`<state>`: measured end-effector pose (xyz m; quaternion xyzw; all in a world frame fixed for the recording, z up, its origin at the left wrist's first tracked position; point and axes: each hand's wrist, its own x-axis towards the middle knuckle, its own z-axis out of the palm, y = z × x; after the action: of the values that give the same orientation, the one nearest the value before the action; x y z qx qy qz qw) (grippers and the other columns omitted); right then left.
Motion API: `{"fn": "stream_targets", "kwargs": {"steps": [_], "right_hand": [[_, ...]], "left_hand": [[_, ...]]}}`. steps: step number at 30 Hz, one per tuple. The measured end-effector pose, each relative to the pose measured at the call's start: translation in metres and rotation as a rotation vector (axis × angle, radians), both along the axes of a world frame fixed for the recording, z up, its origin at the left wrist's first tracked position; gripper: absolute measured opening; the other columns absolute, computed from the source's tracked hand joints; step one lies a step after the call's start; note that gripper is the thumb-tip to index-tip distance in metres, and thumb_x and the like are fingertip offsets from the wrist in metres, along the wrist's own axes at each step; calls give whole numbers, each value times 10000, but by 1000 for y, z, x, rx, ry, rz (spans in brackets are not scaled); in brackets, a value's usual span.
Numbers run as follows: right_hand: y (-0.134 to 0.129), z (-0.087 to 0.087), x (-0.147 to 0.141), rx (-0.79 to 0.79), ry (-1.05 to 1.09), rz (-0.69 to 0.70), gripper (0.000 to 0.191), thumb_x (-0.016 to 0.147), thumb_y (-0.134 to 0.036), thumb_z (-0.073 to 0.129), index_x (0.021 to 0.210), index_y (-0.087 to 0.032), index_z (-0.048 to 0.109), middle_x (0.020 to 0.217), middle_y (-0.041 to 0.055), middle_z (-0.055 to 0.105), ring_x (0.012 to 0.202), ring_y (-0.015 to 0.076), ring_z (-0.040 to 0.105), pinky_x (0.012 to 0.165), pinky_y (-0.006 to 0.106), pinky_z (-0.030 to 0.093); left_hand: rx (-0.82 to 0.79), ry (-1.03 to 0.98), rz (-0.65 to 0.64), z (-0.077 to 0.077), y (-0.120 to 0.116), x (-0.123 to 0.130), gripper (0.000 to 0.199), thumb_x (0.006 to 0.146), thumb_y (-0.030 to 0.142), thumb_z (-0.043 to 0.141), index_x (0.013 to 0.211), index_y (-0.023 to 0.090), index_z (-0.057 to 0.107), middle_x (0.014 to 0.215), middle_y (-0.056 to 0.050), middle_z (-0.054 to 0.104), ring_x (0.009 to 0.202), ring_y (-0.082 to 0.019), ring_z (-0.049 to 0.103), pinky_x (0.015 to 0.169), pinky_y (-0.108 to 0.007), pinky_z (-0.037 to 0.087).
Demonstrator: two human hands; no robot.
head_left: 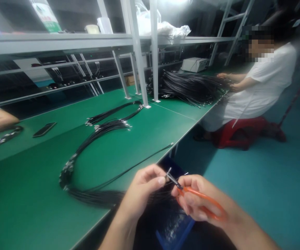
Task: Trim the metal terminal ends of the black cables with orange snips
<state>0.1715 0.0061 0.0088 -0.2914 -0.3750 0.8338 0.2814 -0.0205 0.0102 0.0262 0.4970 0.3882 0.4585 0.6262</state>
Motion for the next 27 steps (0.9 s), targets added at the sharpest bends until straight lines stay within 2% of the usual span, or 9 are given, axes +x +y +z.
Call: {"fn": "stream_targets", "kwargs": {"steps": [3, 6, 8, 11, 14, 17, 21, 24, 27], "right_hand": [[-2, 3, 0, 74, -162, -56, 204, 693, -261, 739, 821, -163, 614, 513, -34, 591, 304, 19, 342, 305, 135, 210], [-5, 6, 2, 143, -254, -87, 186, 670, -229, 757, 793, -171, 631, 546, -47, 572, 375, 36, 385, 344, 141, 274], [-4, 7, 6, 175, -248, -125, 216, 663, -237, 781, 815, -173, 642, 580, -49, 555, 444, 50, 419, 407, 156, 319], [2, 7, 13, 222, -303, -288, 299, 654, -283, 809, 873, -175, 636, 657, -30, 576, 541, 83, 481, 484, 190, 359], [7, 4, 18, 259, -310, -461, 327, 696, -370, 772, 909, -187, 604, 651, -43, 540, 541, 89, 460, 483, 203, 347], [9, 0, 17, 265, -213, -547, 326, 723, -393, 740, 912, -200, 557, 608, -72, 472, 502, 81, 424, 469, 206, 339], [8, -3, 11, 207, -215, -597, 314, 700, -312, 754, 890, -194, 533, 586, -88, 460, 428, 54, 379, 420, 194, 311], [8, -1, 9, 196, -197, -644, 324, 675, -272, 761, 890, -199, 530, 584, -89, 471, 410, 52, 386, 399, 185, 318], [11, 3, 7, 209, -126, -728, 315, 691, -243, 745, 910, -211, 520, 600, -85, 499, 419, 57, 422, 419, 191, 353]], "left_hand": [[2, 21, 3, -2, 2, -2, 126, 781, 248, 655, 715, 156, 600, 661, 22, 533, 625, -105, 440, 623, -214, 354], [42, 129, 46, -10, 4, 4, 119, 786, 264, 642, 731, 172, 589, 672, 24, 543, 631, -111, 458, 620, -213, 364], [123, 332, 84, -18, 6, 12, 80, 793, 243, 615, 734, 190, 603, 681, 18, 573, 646, -127, 500, 621, -220, 379], [298, 827, 33, -25, 17, 25, 66, 772, 235, 616, 724, 235, 661, 716, 8, 629, 679, -160, 571, 628, -238, 400], [351, 1122, 85, -24, 46, 31, 107, 800, 249, 578, 783, 263, 683, 809, -17, 649, 774, -201, 603, 681, -277, 407], [319, 1206, 216, -26, 89, 35, 132, 834, 222, 526, 839, 232, 657, 893, -61, 629, 895, -236, 586, 751, -321, 402], [302, 1227, 216, -39, 127, 51, 130, 721, 188, 671, 843, 201, 629, 930, -74, 618, 926, -252, 583, 763, -331, 414], [326, 1176, 189, -39, 121, 56, 97, 716, 141, 664, 772, 206, 618, 850, -42, 629, 835, -221, 605, 729, -311, 415], [374, 1071, 182, -25, 92, 50, 23, 785, 213, 613, 803, 227, 609, 775, 2, 639, 747, -174, 600, 682, -269, 413]]}}
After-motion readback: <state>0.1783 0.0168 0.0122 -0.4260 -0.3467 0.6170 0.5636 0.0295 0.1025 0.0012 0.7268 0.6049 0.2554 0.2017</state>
